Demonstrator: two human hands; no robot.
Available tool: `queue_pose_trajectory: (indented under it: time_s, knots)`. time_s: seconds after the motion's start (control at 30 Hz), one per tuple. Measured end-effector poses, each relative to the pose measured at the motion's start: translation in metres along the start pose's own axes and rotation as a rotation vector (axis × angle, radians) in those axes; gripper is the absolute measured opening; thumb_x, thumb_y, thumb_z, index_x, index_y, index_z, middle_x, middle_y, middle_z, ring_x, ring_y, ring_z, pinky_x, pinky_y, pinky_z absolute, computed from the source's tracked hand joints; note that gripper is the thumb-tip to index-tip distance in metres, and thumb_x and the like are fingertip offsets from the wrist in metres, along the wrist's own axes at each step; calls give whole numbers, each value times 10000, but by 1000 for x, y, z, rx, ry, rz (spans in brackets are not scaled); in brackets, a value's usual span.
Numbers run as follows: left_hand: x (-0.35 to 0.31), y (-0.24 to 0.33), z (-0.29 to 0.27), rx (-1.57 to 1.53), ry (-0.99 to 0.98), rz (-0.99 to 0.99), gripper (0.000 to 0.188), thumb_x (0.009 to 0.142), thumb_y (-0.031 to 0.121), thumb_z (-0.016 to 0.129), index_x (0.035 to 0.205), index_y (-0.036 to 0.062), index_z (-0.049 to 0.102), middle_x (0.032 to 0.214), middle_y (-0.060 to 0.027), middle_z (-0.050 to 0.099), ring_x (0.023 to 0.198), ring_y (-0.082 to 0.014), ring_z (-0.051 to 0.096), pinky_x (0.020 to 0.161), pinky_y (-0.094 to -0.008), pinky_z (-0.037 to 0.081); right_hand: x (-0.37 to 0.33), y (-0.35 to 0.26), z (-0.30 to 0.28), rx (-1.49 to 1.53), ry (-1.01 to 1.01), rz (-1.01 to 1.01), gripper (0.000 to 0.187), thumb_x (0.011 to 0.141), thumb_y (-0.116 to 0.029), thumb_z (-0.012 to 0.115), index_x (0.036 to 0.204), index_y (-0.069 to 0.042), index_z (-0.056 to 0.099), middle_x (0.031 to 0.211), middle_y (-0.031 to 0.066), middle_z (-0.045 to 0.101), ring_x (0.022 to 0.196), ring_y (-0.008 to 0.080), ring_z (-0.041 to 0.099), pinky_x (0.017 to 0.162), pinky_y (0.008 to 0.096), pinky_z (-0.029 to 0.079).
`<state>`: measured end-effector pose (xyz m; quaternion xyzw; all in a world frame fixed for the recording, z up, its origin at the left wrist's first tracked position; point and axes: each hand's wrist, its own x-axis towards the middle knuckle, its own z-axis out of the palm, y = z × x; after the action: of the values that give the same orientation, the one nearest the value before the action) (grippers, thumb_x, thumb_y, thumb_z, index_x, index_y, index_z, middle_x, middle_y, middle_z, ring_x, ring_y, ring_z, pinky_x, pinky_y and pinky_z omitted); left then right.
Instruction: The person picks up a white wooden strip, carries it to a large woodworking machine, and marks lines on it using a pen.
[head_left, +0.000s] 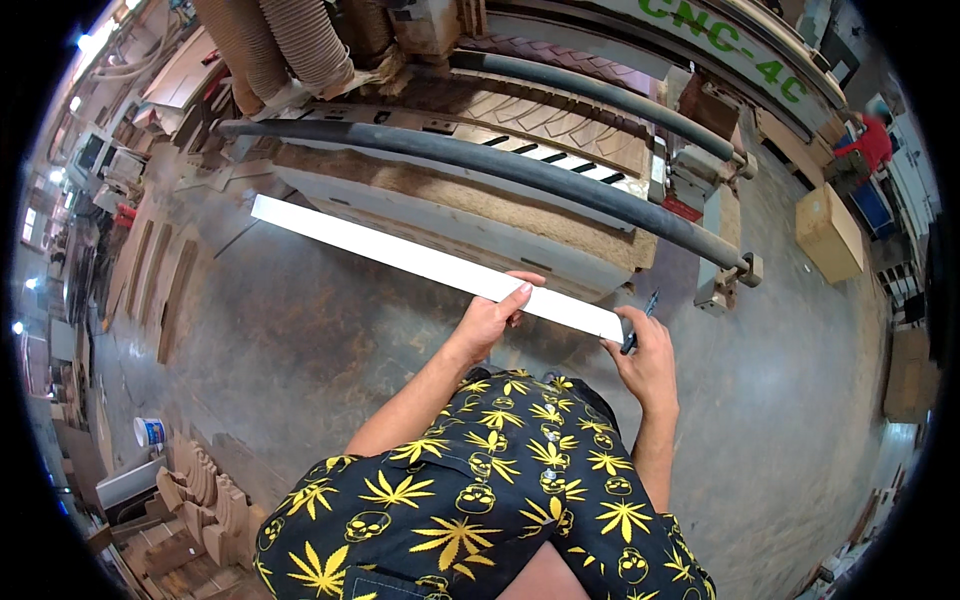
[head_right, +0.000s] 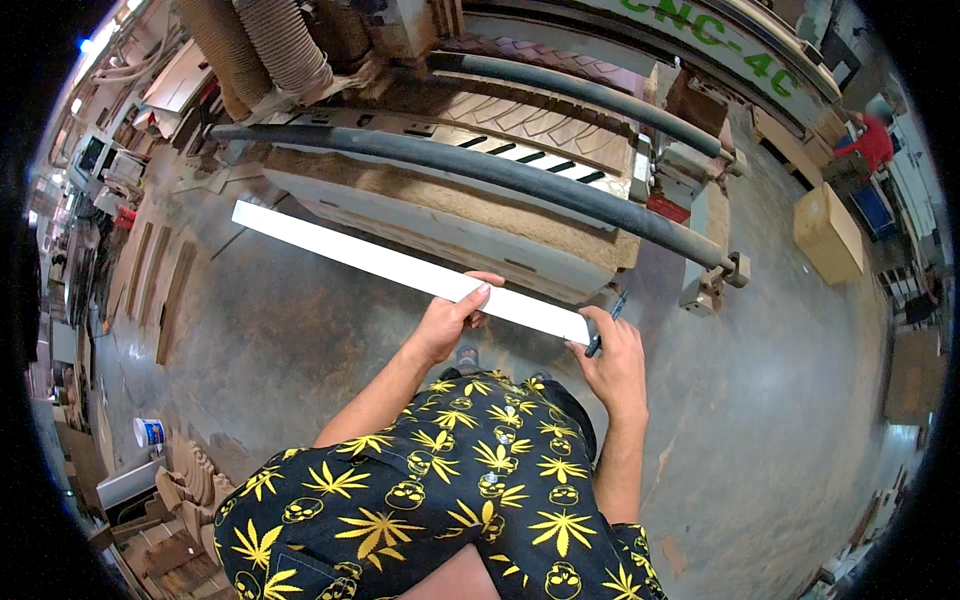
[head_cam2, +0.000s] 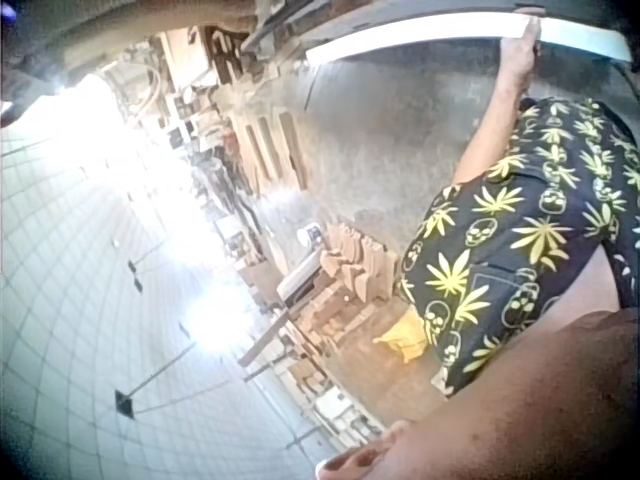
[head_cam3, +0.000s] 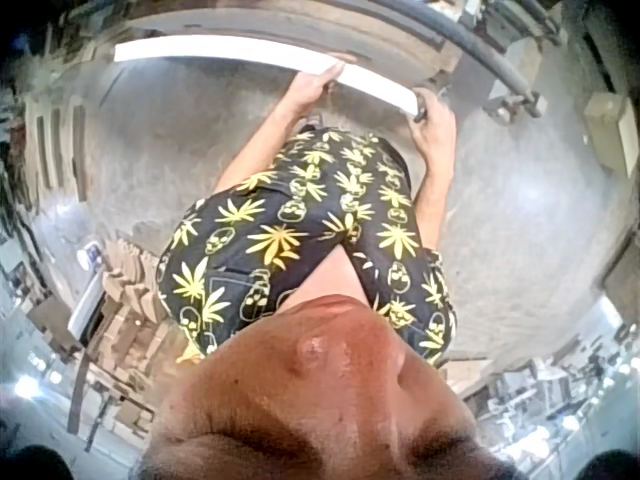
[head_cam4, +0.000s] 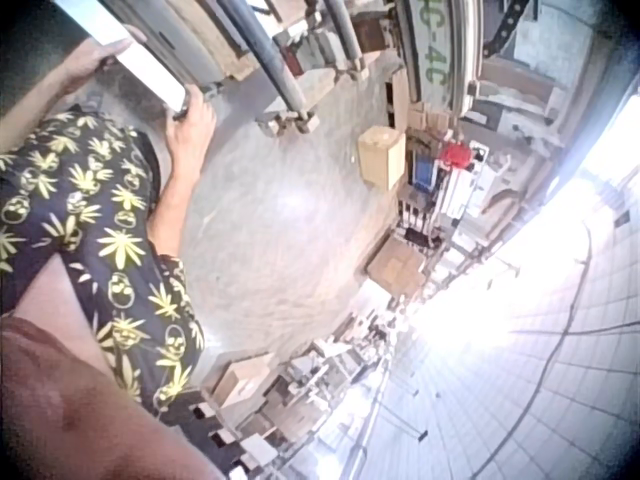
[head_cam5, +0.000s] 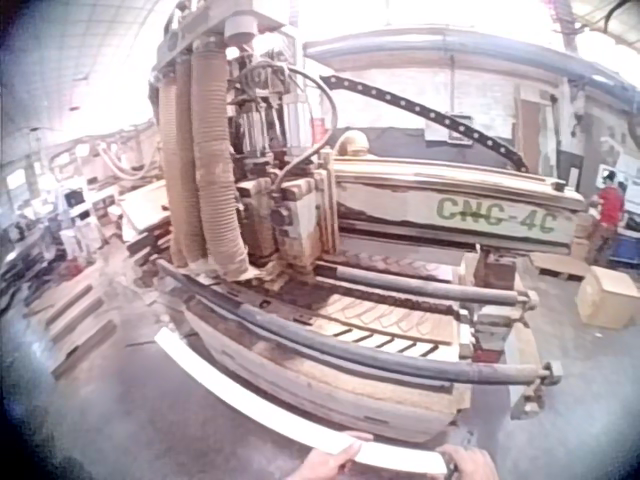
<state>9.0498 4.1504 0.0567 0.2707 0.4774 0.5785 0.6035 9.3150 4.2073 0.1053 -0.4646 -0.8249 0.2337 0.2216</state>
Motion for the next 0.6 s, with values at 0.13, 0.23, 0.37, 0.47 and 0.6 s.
queue_pose_trajectory:
  time_s: [0.13, 0.23, 0.37, 0.47, 0.6]
  knots:
    - [3, 1, 1, -4, 0, -1, 264, 1034, 272, 652, 1202, 72, 692, 823, 42, 538, 701, -72, 429, 610, -251, 380, 1, 4, 1, -1, -5, 10, 494, 779, -160, 852, 1216, -128, 624, 1010, 132, 690, 1035, 367, 628, 930, 456, 467]
    - [6, 2, 1, 20, 9, -6, 279, 1033, 284, 651, 1203, 67, 690, 820, 40, 547, 699, -71, 435, 614, -252, 381, 4, 2, -2, -3, -9, 25, 482, 784, -162, 851, 1209, -128, 626, 1000, 127, 686, 1033, 369, 627, 928, 459, 468]
    - [12, 1, 2, 19, -9, -7, 285, 1032, 293, 651, 1205, 70, 691, 821, 41, 551, 702, -69, 440, 616, -253, 384, 6, 6, -2, 6, 5, 12, 473, 789, -165, 850, 1204, -129, 626, 989, 122, 683, 1029, 371, 626, 923, 460, 469]
    - [15, 2, 2, 28, -22, -14, 288, 1033, 298, 650, 1210, 74, 691, 831, 42, 554, 707, -67, 442, 618, -252, 386, 8, 7, -3, 8, 9, 13, 469, 791, -165, 849, 1202, -128, 626, 986, 123, 680, 1024, 372, 626, 919, 461, 470]
    - [17, 6, 4, 34, -20, -26, 296, 1035, 303, 648, 1219, 75, 687, 836, 44, 554, 711, -65, 443, 620, -250, 389, 11, 6, -6, -2, -18, 44, 471, 790, -166, 849, 1203, -125, 626, 993, 126, 680, 1023, 372, 627, 918, 462, 471]
